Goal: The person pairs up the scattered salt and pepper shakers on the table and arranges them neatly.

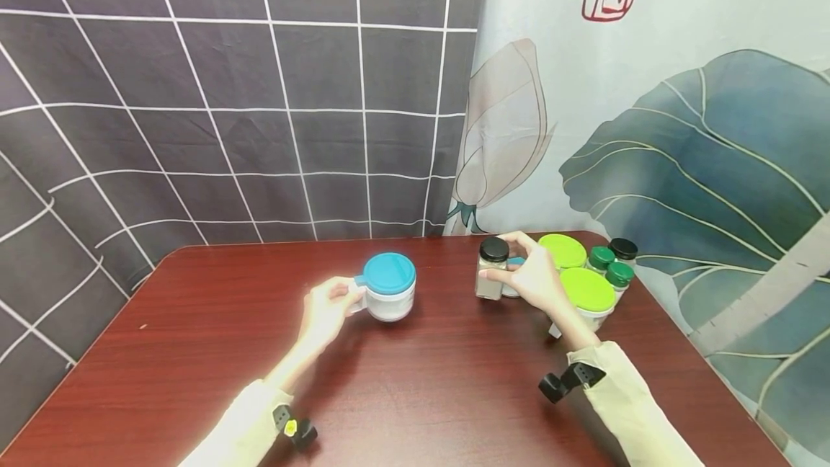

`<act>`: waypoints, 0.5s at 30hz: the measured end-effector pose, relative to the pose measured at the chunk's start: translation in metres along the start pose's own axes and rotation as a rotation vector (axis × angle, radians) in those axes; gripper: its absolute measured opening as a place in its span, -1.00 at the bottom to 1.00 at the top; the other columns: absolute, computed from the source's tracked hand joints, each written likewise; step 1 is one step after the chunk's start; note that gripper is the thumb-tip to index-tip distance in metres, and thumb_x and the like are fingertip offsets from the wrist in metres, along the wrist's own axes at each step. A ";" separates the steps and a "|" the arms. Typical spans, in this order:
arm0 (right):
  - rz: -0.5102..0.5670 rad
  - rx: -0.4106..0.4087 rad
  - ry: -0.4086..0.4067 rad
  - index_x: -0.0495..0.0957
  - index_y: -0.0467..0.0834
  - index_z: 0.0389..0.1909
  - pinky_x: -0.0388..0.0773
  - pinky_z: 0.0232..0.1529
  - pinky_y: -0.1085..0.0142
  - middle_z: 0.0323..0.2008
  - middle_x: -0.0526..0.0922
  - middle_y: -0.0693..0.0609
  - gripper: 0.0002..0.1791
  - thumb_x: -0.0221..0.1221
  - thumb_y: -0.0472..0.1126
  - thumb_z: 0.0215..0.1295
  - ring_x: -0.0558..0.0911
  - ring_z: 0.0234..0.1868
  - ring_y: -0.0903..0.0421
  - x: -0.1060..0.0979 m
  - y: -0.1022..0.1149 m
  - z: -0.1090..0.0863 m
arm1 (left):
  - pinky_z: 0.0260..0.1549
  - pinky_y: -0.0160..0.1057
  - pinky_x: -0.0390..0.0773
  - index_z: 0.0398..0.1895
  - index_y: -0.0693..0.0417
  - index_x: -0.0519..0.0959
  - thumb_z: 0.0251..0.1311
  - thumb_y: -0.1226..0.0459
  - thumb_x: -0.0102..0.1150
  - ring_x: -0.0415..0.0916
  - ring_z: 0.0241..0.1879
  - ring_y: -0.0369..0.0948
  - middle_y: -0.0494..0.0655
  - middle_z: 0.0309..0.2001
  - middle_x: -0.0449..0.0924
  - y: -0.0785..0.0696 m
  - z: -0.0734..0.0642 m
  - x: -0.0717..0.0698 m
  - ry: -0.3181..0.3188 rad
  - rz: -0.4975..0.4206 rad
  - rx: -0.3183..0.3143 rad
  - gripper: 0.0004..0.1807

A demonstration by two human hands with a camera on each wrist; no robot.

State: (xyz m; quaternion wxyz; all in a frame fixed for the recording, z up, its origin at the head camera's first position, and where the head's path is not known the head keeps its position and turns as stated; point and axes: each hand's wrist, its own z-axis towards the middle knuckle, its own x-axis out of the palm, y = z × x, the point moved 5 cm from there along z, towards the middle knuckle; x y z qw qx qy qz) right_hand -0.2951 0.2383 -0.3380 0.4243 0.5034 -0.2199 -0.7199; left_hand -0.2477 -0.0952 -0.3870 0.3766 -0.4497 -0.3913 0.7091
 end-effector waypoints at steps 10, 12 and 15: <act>0.052 -0.022 0.028 0.53 -0.16 -0.03 0.54 -0.22 0.62 -0.29 0.61 0.39 -0.43 0.50 -0.20 -0.12 0.59 -0.27 0.47 0.015 0.002 0.003 | -0.23 -0.16 0.65 -0.28 0.15 0.68 0.08 0.25 0.34 0.71 -0.27 -0.07 0.11 -0.28 0.74 0.005 0.001 -0.007 -0.010 0.007 -0.030 -0.83; 0.049 -0.016 0.031 0.54 -0.16 -0.01 0.54 -0.22 0.61 -0.27 0.61 0.36 -0.42 0.51 -0.20 -0.12 0.57 -0.26 0.49 0.018 0.003 0.003 | -0.23 -0.15 0.65 -0.28 0.16 0.68 0.08 0.25 0.34 0.71 -0.27 -0.06 0.12 -0.28 0.74 0.006 0.001 -0.009 -0.013 0.007 -0.031 -0.82; 0.057 -0.017 0.028 0.54 -0.17 0.00 0.55 -0.23 0.59 -0.26 0.62 0.32 -0.40 0.51 -0.23 -0.14 0.57 -0.26 0.50 0.022 0.005 0.004 | -0.21 -0.11 0.65 -0.28 0.19 0.68 0.08 0.26 0.34 0.71 -0.26 -0.04 0.14 -0.28 0.73 0.008 0.001 -0.012 -0.021 0.008 -0.023 -0.81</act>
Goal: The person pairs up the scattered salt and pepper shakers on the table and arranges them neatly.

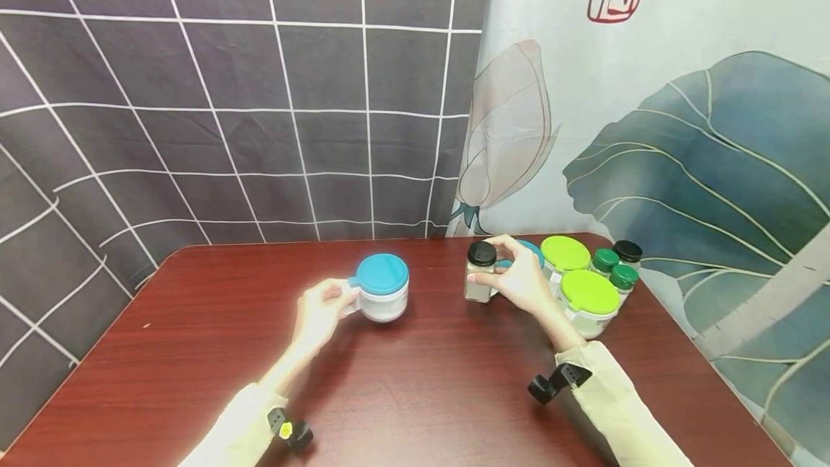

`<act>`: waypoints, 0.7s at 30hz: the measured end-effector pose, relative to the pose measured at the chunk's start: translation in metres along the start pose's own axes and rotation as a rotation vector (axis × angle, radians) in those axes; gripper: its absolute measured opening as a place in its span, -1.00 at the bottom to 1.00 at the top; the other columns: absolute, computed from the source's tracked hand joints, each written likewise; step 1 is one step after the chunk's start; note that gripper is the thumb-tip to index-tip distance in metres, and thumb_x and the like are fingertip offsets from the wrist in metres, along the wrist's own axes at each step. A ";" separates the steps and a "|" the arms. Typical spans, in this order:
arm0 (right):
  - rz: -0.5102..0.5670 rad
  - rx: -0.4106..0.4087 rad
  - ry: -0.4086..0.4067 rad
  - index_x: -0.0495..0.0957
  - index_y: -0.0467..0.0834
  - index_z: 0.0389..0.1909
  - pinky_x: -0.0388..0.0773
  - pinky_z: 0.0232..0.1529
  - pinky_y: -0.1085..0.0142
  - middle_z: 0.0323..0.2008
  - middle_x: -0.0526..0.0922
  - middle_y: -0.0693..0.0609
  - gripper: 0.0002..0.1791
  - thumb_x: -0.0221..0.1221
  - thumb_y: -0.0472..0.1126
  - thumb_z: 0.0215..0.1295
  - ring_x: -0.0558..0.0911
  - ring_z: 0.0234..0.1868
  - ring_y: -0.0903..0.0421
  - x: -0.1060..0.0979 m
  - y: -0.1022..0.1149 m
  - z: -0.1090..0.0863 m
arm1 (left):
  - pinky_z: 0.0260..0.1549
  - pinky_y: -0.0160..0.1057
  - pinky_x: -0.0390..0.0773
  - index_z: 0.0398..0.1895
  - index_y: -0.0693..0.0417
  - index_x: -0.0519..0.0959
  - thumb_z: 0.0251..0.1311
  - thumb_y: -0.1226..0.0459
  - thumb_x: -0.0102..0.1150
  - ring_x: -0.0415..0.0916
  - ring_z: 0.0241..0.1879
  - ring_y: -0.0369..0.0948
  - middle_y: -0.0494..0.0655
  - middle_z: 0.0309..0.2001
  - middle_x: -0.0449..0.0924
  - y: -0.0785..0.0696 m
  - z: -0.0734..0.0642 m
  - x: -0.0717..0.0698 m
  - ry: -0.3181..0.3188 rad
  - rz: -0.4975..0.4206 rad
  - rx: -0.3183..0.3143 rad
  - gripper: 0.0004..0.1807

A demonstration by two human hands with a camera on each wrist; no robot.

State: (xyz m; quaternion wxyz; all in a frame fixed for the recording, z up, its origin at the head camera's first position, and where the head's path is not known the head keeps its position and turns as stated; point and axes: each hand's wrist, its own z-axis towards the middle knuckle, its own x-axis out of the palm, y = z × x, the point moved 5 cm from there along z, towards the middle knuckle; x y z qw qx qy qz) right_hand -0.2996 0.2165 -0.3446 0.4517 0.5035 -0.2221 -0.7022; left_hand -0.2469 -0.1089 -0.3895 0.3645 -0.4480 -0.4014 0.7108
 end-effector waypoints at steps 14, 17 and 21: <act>0.084 -0.016 0.008 0.54 -0.22 -0.06 0.55 -0.22 0.58 -0.35 0.62 0.36 -0.41 0.52 -0.29 -0.20 0.59 -0.32 0.45 0.028 0.001 0.007 | -0.31 -0.28 0.60 -0.31 0.15 0.69 0.08 0.26 0.34 0.71 -0.31 -0.10 0.08 -0.33 0.75 0.002 0.002 -0.012 -0.032 0.038 0.000 -0.84; 0.111 -0.028 0.026 0.54 -0.24 -0.05 0.57 -0.22 0.56 -0.33 0.61 0.38 -0.41 0.52 -0.31 -0.19 0.62 -0.32 0.44 0.034 0.002 0.009 | -0.30 -0.25 0.61 -0.29 0.16 0.69 0.08 0.26 0.34 0.71 -0.31 -0.08 0.09 -0.32 0.75 0.002 0.002 -0.015 -0.039 0.044 0.003 -0.83; 0.146 -0.025 0.045 0.54 -0.24 -0.05 0.60 -0.23 0.52 -0.32 0.62 0.35 -0.42 0.51 -0.32 -0.19 0.64 -0.32 0.41 0.040 0.002 0.011 | -0.29 -0.26 0.60 -0.29 0.16 0.68 0.08 0.26 0.34 0.71 -0.29 -0.08 0.09 -0.31 0.75 0.004 0.003 -0.018 -0.045 0.050 -0.007 -0.83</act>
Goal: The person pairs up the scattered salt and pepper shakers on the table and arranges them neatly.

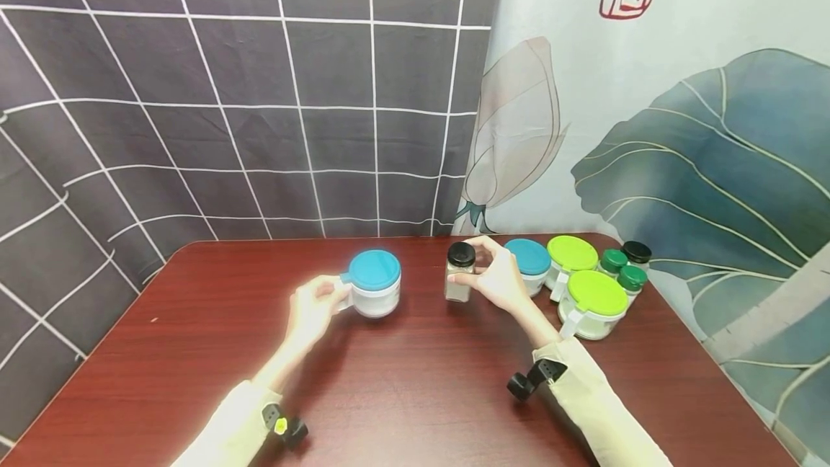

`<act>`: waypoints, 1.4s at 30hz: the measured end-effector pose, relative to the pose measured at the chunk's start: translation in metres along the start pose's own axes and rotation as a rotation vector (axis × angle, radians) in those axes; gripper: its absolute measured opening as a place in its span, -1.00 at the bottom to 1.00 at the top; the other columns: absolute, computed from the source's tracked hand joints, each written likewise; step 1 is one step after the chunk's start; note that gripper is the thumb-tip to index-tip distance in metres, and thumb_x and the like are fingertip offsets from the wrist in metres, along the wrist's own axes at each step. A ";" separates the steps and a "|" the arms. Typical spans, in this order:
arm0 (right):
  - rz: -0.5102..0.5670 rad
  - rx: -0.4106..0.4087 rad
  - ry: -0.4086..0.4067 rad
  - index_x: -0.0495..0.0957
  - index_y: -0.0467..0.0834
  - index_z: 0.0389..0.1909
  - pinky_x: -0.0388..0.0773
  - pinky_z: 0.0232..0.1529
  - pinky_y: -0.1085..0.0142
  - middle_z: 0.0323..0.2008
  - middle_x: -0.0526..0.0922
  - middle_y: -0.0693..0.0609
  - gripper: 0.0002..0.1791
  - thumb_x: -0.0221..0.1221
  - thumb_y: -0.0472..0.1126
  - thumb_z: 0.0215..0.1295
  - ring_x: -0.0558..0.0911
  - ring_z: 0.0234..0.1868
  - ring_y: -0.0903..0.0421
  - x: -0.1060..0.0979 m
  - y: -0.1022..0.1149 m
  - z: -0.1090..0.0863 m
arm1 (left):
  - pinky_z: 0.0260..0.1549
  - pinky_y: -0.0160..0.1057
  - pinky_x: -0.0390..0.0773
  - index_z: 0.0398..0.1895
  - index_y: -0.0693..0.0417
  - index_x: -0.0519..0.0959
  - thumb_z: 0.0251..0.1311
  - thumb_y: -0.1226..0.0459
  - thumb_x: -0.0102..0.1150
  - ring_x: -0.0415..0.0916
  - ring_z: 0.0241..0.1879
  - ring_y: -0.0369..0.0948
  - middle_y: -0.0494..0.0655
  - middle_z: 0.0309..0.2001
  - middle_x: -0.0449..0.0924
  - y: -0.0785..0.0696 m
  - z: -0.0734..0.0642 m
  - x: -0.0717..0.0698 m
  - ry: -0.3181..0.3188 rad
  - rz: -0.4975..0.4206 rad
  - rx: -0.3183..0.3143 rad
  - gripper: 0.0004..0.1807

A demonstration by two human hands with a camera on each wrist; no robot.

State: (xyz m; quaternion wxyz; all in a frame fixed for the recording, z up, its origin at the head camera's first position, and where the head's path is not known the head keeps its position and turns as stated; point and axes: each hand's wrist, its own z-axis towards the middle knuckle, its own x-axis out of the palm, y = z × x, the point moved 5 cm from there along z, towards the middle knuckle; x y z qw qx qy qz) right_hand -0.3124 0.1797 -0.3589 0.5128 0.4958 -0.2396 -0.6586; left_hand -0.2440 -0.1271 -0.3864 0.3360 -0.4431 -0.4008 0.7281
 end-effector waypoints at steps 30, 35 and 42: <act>0.064 0.072 0.050 0.54 -0.32 -0.02 0.61 -0.21 0.43 -0.27 0.65 0.03 -0.42 0.46 -0.42 -0.18 0.61 -0.27 0.23 0.038 0.030 0.006 | -0.21 -0.19 0.61 -0.27 0.17 0.69 0.09 0.27 0.33 0.69 -0.20 -0.05 0.11 -0.26 0.74 0.015 0.006 -0.009 -0.036 0.011 -0.077 -0.82; 0.049 0.053 0.061 0.54 -0.31 -0.02 0.63 -0.16 0.28 -0.22 0.67 -0.12 -0.42 0.46 -0.41 -0.17 0.61 -0.26 0.21 0.043 0.033 0.009 | -0.21 -0.18 0.62 -0.25 0.20 0.69 0.10 0.29 0.32 0.69 -0.18 -0.03 0.15 -0.24 0.73 0.019 0.009 -0.012 -0.052 -0.018 -0.099 -0.82; 0.052 0.037 0.068 0.54 -0.32 -0.02 0.58 -0.20 0.46 -0.16 0.66 -0.28 -0.43 0.46 -0.41 -0.16 0.59 -0.28 0.31 0.051 0.038 0.015 | -0.22 -0.14 0.65 -0.24 0.21 0.69 0.10 0.29 0.32 0.68 -0.15 -0.01 0.16 -0.23 0.73 0.021 0.011 -0.017 -0.070 -0.020 -0.106 -0.81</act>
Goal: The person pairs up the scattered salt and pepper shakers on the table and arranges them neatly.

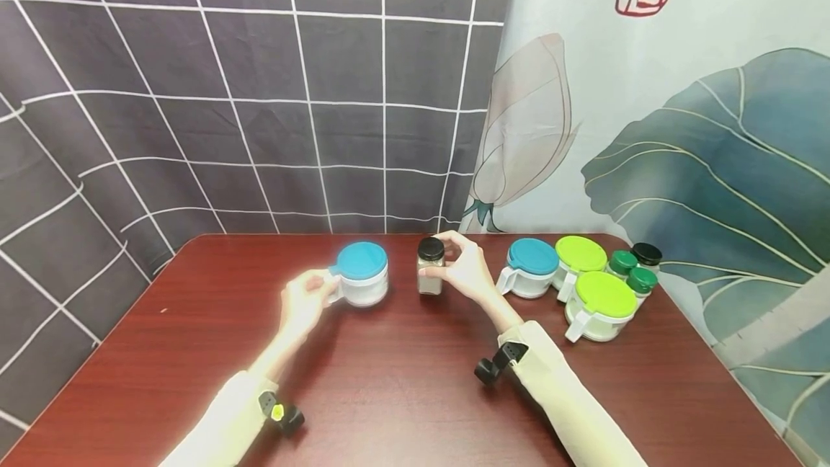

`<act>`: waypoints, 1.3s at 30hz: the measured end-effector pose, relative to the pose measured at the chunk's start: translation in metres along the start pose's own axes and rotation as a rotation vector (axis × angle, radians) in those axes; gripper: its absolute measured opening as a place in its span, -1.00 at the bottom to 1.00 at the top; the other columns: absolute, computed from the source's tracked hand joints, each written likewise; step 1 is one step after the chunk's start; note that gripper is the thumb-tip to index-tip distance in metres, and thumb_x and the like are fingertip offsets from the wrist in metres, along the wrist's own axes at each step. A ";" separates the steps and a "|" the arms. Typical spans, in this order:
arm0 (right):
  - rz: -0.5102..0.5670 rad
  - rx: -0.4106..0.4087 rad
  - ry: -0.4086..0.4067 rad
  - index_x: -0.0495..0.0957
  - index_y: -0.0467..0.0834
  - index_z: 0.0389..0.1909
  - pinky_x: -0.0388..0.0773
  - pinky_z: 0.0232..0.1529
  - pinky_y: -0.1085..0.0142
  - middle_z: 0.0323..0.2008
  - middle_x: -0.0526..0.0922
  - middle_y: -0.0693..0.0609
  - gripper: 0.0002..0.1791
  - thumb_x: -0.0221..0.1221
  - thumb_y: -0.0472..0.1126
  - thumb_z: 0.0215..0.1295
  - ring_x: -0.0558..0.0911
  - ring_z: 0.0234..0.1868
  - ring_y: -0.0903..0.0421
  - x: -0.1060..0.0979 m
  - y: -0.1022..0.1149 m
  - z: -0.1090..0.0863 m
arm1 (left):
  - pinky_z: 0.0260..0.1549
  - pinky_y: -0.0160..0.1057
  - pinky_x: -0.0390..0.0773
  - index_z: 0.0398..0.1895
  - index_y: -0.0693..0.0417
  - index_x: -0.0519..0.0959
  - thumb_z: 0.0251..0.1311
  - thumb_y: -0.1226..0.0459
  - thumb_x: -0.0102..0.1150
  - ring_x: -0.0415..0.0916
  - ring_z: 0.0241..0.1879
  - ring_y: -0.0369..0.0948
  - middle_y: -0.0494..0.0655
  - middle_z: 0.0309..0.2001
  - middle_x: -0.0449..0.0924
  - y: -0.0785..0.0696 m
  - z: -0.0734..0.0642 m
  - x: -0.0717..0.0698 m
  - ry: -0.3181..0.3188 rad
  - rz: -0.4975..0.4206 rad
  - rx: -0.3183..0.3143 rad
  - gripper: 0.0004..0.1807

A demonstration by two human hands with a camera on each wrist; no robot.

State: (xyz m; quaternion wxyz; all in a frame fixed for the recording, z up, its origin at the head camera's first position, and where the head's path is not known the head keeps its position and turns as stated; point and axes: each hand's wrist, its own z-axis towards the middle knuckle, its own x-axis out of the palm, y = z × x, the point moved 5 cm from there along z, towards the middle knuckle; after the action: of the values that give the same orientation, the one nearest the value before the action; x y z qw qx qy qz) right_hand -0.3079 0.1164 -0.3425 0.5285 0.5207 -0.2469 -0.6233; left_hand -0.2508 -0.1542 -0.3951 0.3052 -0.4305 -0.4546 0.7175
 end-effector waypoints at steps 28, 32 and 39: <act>0.113 -0.026 0.037 0.54 -0.37 -0.06 0.59 -0.19 0.44 -0.18 0.66 -0.36 -0.44 0.44 -0.50 -0.22 0.61 -0.32 0.30 0.032 0.000 0.018 | -0.04 -0.03 0.57 -0.20 0.18 0.69 0.11 0.23 0.32 0.67 -0.10 0.01 0.14 -0.18 0.72 0.007 0.011 -0.015 -0.038 0.075 -0.012 -0.76; 0.111 -0.040 0.040 0.55 -0.38 -0.07 0.59 -0.20 0.43 -0.19 0.66 -0.37 -0.45 0.44 -0.50 -0.22 0.60 -0.34 0.33 0.036 0.007 0.019 | -0.05 -0.03 0.58 -0.20 0.20 0.68 0.11 0.24 0.32 0.67 -0.11 0.02 0.17 -0.18 0.72 0.007 0.013 -0.019 -0.044 0.077 -0.014 -0.76; 0.057 -0.058 0.033 0.55 -0.37 -0.07 0.61 -0.07 0.05 -0.19 0.68 -0.33 -0.45 0.45 -0.47 -0.22 0.62 -0.30 0.24 0.044 0.015 0.021 | -0.09 -0.06 0.57 -0.20 0.21 0.68 0.11 0.25 0.32 0.67 -0.12 0.02 0.17 -0.19 0.72 0.004 0.016 -0.026 -0.047 0.092 -0.008 -0.76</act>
State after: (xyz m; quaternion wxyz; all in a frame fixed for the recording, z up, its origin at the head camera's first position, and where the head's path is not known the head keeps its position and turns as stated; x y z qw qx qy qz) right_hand -0.3170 0.0666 -0.3399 0.5648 0.5082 -0.2348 -0.6063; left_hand -0.2536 -0.1834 -0.3868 0.2592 -0.4352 -0.4442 0.7390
